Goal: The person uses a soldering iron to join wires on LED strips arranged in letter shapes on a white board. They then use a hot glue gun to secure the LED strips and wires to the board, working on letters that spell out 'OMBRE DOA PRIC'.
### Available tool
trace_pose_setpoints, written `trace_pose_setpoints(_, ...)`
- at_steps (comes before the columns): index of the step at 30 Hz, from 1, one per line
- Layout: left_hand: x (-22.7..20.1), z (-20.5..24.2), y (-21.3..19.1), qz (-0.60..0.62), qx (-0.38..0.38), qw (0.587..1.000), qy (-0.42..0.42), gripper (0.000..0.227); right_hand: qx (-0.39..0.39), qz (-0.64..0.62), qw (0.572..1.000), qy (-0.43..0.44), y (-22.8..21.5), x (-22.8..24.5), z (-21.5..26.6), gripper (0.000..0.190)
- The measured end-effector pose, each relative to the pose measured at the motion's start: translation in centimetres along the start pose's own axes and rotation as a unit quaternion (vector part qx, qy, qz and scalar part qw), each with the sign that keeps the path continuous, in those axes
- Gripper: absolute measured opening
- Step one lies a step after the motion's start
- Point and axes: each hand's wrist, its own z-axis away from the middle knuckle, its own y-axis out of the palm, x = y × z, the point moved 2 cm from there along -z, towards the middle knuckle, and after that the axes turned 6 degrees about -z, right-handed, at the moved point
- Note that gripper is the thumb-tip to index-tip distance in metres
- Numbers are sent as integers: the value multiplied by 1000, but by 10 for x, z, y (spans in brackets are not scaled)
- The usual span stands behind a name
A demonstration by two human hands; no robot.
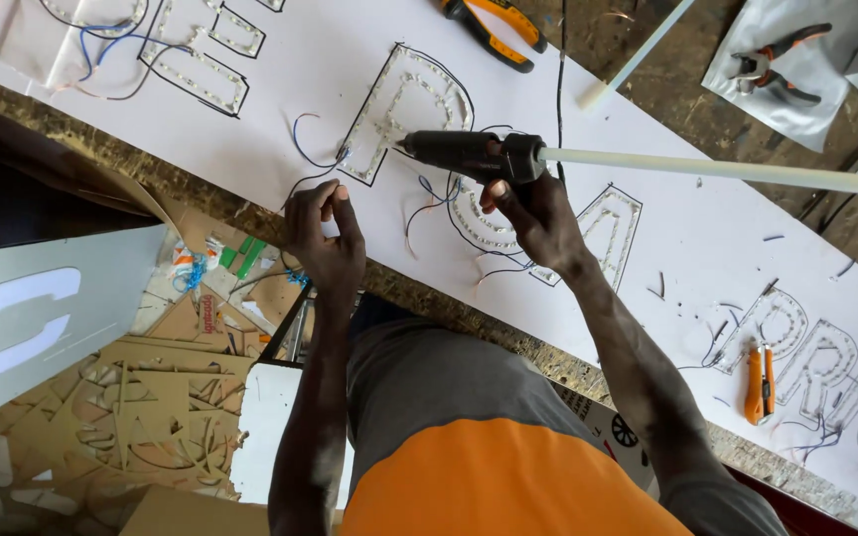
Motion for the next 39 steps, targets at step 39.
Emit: trace_pose_setpoints(39,3,1,3,-31,69,995,-70,8,40,77,996,-27,20,9,10,39)
